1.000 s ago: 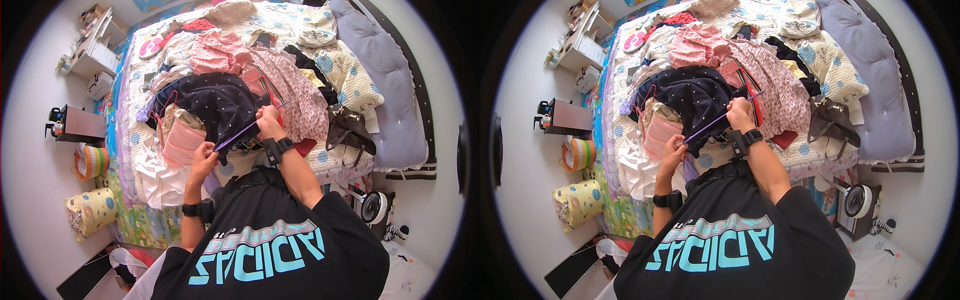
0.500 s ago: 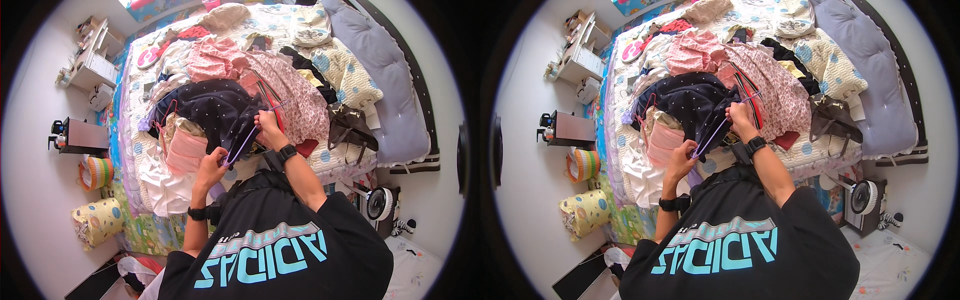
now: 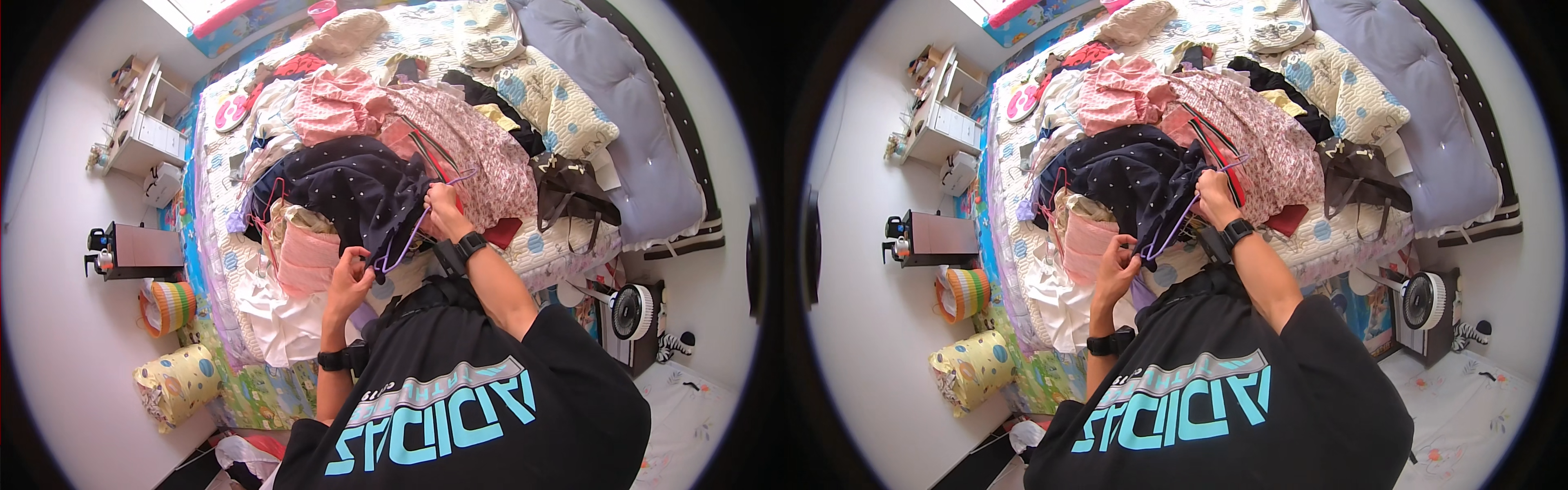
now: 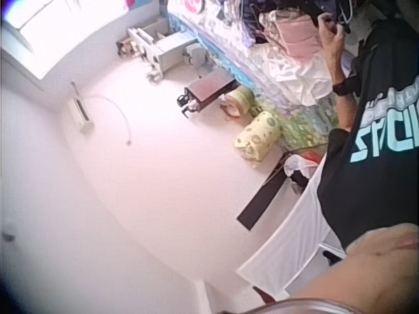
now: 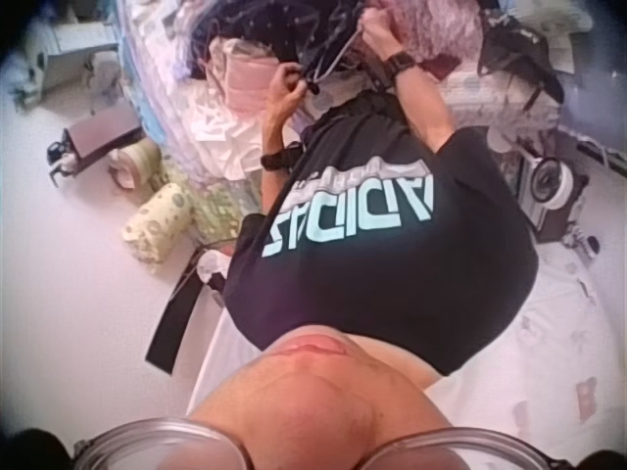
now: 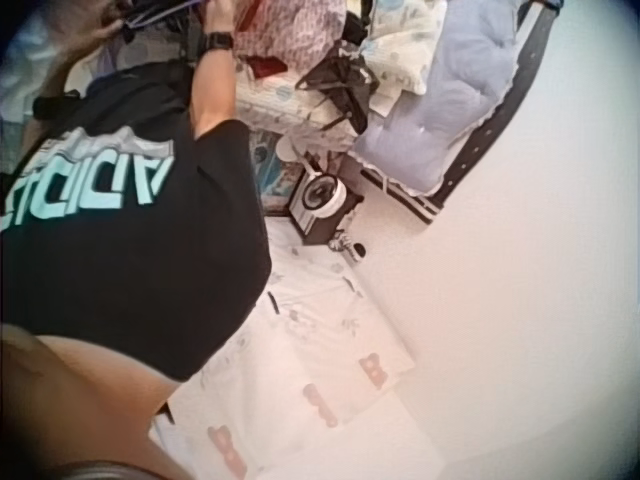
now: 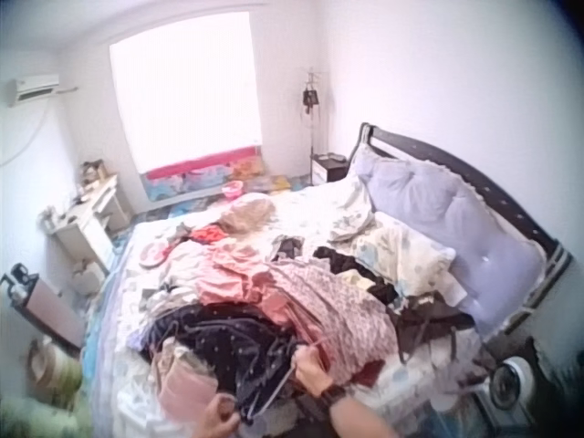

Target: The recorder is hanging various pieces of clothing onto hangers and placing them in a wardrobe.

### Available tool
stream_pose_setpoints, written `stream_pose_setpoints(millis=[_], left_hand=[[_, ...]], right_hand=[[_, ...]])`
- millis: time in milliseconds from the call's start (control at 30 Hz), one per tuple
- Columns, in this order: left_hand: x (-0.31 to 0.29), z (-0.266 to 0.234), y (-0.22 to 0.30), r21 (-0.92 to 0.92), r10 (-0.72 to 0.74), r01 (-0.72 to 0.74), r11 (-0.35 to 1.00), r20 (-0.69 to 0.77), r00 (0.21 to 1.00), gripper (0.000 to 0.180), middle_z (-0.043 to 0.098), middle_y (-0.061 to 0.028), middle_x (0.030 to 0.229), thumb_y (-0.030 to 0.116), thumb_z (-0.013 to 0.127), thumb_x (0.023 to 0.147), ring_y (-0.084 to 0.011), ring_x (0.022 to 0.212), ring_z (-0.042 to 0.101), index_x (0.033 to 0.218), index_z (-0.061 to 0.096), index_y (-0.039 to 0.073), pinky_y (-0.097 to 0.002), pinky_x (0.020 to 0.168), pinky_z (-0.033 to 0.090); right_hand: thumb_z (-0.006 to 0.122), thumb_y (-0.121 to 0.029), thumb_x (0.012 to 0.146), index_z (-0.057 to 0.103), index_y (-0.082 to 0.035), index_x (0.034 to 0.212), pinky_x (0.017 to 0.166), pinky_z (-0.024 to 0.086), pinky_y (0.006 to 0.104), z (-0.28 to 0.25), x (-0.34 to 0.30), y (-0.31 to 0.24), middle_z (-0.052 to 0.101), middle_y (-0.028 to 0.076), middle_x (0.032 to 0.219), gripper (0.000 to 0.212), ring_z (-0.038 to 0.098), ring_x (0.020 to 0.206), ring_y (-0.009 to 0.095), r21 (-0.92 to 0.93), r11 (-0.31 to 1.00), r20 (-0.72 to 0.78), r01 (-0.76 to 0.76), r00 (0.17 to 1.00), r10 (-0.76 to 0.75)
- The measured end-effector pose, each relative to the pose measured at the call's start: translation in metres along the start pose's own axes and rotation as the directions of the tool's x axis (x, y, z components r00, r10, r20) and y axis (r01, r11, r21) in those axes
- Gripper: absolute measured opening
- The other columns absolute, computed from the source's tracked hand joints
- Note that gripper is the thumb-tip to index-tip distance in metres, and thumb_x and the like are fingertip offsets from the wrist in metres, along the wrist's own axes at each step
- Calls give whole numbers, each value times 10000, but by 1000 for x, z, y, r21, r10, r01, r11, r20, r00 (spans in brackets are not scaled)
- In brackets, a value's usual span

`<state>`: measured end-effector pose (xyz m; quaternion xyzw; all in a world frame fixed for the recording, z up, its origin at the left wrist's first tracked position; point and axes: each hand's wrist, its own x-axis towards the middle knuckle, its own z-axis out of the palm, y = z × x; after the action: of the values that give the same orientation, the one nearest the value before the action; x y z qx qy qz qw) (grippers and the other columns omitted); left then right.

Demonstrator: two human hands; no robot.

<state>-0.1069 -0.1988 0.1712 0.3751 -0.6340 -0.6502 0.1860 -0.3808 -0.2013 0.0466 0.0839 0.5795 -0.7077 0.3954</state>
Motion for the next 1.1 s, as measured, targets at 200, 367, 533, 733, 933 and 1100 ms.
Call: stream_pose_setpoints(millis=[200, 367, 533, 733, 933, 1100], left_hand=[[-3, 2, 0, 31, 6, -7, 999, 26, 1000, 245, 465, 42, 574, 11, 577, 825, -11, 515, 380, 1047, 472, 23, -197, 468, 292], [0, 2, 10, 131, 21, -31, 991, 83, 996, 237, 467, 56, 636, -19, 541, 873, 8, 539, 364, 1081, 445, 43, -174, 474, 256], [-1, 6, 23, 138, 33, -47, 989, 106, 994, 203, 452, 65, 627, -26, 546, 864, 12, 538, 357, 1037, 460, 37, -177, 471, 246], [3, 13, 46, 232, 93, -128, 964, 158, 983, 152, 438, 72, 600, -31, 553, 856, 16, 530, 348, 965, 471, 37, -183, 467, 242], [1, 33, 67, 89, 85, -103, 991, 183, 979, 133, 467, 51, 609, -30, 552, 854, -7, 532, 413, 919, 458, 38, -188, 474, 318], [10, 33, 74, 59, 130, -143, 988, 195, 972, 127, 554, 0, 642, -58, 509, 824, -38, 556, 519, 907, 457, 22, -185, 493, 386]], right_hand=[[443, -95, 811, 565, 191, 885, 706, 464, 442, 3, 18, 26, 613, 338, 925, 320, 617, 891, 424, -413, 904, -151, 115, 970, -192], [437, -113, 832, 572, 176, 882, 702, 468, 430, 1, 34, 39, 613, 340, 936, 322, 619, 887, 431, -438, 894, -206, 96, 957, -204], [488, -91, 823, 516, 1, 605, 401, 289, 348, 2, 57, 60, 469, 75, 520, 238, 441, 411, 188, -217, 957, -307, 193, 917, -255], [482, -104, 834, 500, -31, 593, 394, 290, 349, -17, 67, 65, 459, 86, 500, 252, 443, 393, 186, -169, 977, -93, 131, 985, -149], [458, -196, 863, 619, 94, 786, 685, 476, 480, 21, 13, 28, 629, 276, 718, 340, 627, 723, 432, -849, 513, -184, 127, 838, -513], [506, -258, 891, 603, 62, 848, 738, 497, 470, 56, -32, 10, 638, 279, 804, 338, 633, 808, 423, -710, 609, -103, 352, 805, -585]])
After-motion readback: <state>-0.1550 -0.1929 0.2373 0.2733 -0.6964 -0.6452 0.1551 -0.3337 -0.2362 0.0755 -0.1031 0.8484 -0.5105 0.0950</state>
